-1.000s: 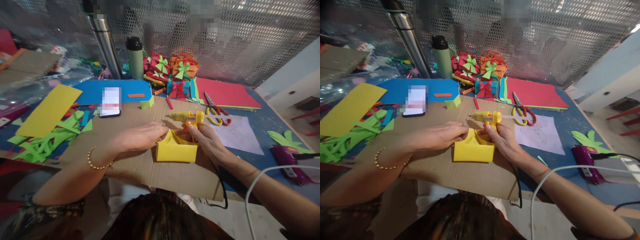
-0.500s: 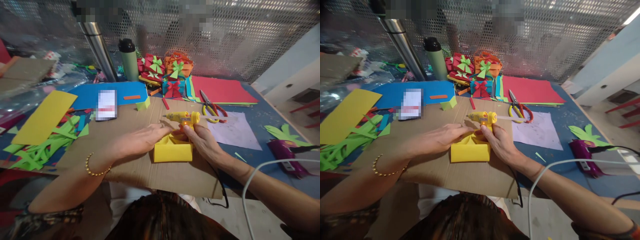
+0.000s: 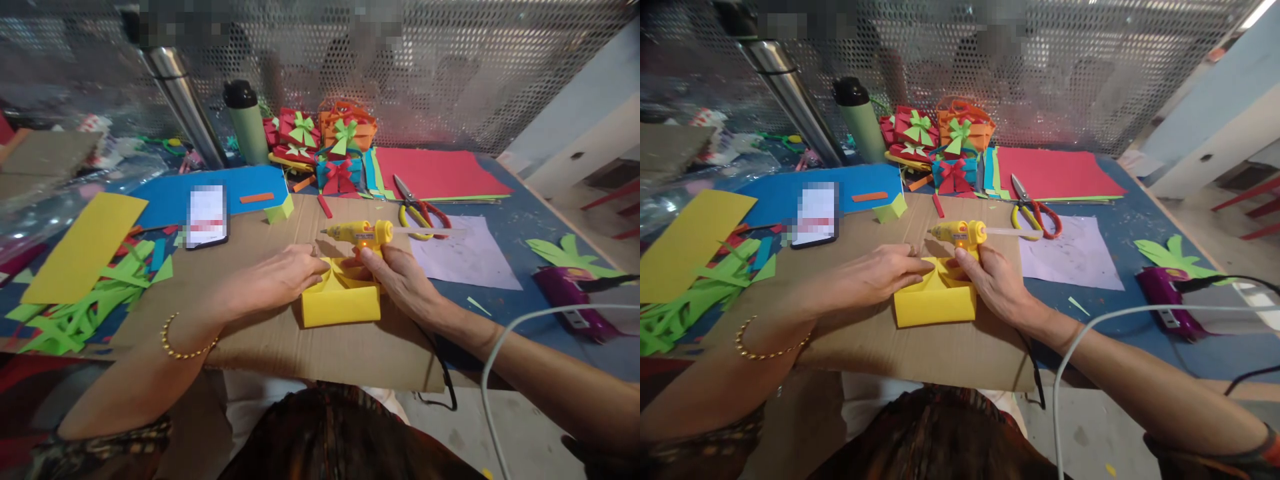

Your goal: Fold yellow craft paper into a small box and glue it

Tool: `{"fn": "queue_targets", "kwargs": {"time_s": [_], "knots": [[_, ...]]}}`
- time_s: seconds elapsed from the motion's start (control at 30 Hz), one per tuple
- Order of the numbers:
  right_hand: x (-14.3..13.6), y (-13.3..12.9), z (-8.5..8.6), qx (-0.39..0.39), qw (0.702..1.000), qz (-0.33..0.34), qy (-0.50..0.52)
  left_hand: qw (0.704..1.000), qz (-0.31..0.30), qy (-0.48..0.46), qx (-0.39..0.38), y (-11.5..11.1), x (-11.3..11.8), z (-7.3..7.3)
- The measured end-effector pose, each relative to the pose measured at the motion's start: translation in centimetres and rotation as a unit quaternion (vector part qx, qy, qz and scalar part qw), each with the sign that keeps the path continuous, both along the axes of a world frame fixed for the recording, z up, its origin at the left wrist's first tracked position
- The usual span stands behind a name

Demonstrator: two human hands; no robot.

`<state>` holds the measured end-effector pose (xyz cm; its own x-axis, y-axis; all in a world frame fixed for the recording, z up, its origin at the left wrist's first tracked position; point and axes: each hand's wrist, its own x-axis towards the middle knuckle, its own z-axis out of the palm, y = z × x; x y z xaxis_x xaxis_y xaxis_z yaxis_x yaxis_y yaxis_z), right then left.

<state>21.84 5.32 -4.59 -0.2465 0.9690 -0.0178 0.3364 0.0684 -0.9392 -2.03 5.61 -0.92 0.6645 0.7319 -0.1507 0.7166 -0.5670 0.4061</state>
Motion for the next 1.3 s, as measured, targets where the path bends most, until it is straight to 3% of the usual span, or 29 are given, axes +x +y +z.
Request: {"fn": "queue_targets", "kwargs": {"time_s": [0.47, 0.67, 0.87, 1.3], "knots": [[0.0, -0.1, 0.2, 0.004, 1.000, 0.005, -0.010, 0.999, -0.026, 0.009, 0.023, 0.4, -0.3, 0.6], [0.0, 0.0, 0.3, 0.021, 0.999, 0.004, -0.025, 0.998, 0.062, 0.011, 0.003, 0.4, 1.9, 1.7], [0.1, 0.0, -0.1, 0.002, 1.000, 0.007, -0.007, 0.990, 0.125, 0.066, -0.022, 0.3, 2.8, 1.7], [0.0, 0.2, 0.1, 0.051, 0.998, 0.001, -0.044, 0.996, 0.058, 0.036, -0.065, 1.2, 2.4, 1.6]]}}
